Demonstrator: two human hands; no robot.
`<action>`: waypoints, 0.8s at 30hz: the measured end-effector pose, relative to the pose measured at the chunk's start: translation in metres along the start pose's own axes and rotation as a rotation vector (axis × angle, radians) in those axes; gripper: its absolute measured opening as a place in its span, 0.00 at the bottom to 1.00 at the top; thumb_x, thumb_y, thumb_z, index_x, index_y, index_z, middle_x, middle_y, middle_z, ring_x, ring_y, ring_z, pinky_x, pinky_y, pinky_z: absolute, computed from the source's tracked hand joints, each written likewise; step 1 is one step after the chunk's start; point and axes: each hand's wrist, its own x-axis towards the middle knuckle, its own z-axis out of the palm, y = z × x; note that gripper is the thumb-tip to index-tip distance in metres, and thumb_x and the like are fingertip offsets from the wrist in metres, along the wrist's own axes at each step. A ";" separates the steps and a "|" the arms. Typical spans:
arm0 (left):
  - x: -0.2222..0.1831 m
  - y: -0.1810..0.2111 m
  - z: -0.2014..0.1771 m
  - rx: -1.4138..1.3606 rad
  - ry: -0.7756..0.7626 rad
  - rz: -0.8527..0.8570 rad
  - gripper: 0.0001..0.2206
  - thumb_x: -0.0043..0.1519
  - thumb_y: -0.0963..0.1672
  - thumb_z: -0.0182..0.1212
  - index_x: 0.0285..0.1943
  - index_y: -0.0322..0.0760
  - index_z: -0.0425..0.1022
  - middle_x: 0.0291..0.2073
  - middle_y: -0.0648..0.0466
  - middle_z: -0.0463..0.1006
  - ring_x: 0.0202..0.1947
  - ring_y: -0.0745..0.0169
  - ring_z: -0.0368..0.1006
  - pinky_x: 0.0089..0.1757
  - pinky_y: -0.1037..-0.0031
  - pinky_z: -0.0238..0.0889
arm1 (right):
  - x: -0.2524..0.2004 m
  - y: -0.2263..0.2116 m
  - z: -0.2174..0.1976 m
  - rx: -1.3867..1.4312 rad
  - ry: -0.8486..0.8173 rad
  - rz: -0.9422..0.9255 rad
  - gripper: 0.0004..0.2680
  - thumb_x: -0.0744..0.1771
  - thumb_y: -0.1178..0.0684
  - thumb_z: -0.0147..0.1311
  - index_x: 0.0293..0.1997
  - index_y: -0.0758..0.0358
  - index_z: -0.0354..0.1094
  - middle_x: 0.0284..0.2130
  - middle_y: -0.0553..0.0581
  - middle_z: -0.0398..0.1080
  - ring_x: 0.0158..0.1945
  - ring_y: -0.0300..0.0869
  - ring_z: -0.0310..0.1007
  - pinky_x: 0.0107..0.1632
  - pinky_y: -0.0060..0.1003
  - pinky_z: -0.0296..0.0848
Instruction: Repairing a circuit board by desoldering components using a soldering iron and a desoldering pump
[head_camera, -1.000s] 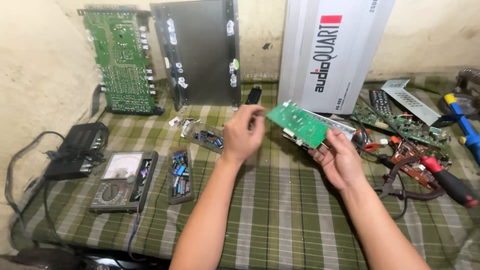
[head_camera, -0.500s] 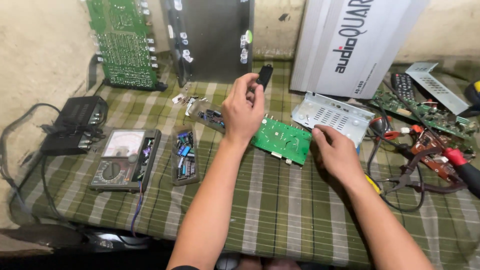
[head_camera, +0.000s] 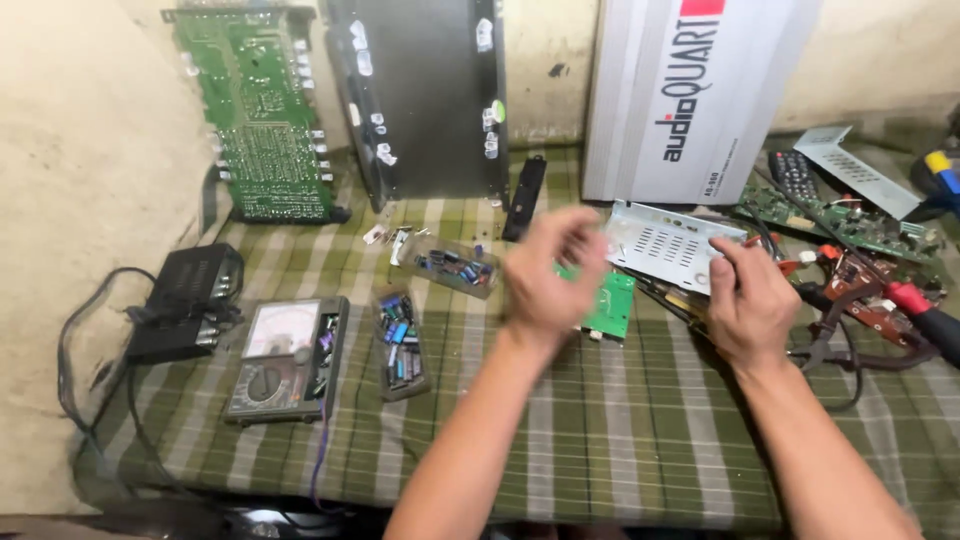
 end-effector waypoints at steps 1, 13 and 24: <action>-0.010 0.014 0.005 -0.112 -0.002 0.057 0.06 0.68 0.42 0.57 0.50 0.32 0.73 0.33 0.48 0.79 0.26 0.61 0.78 0.27 0.78 0.78 | -0.006 -0.004 -0.004 -0.011 -0.026 0.013 0.13 0.77 0.54 0.43 0.56 0.72 0.76 0.42 0.65 0.75 0.43 0.57 0.75 0.45 0.47 0.69; -0.292 0.101 -0.086 -0.049 -1.932 0.175 0.16 0.63 0.45 0.48 0.33 0.37 0.84 0.27 0.47 0.84 0.32 0.44 0.83 0.32 0.54 0.76 | -0.017 0.007 0.001 0.017 0.029 0.011 0.11 0.77 0.60 0.42 0.53 0.77 0.74 0.44 0.69 0.77 0.47 0.61 0.77 0.51 0.49 0.71; -0.260 0.161 -0.127 0.476 -2.060 0.765 0.06 0.55 0.45 0.59 0.33 0.42 0.80 0.30 0.51 0.82 0.30 0.48 0.80 0.29 0.54 0.75 | -0.018 0.015 -0.004 0.030 0.049 0.057 0.14 0.77 0.49 0.40 0.46 0.64 0.75 0.36 0.61 0.78 0.36 0.55 0.77 0.35 0.47 0.66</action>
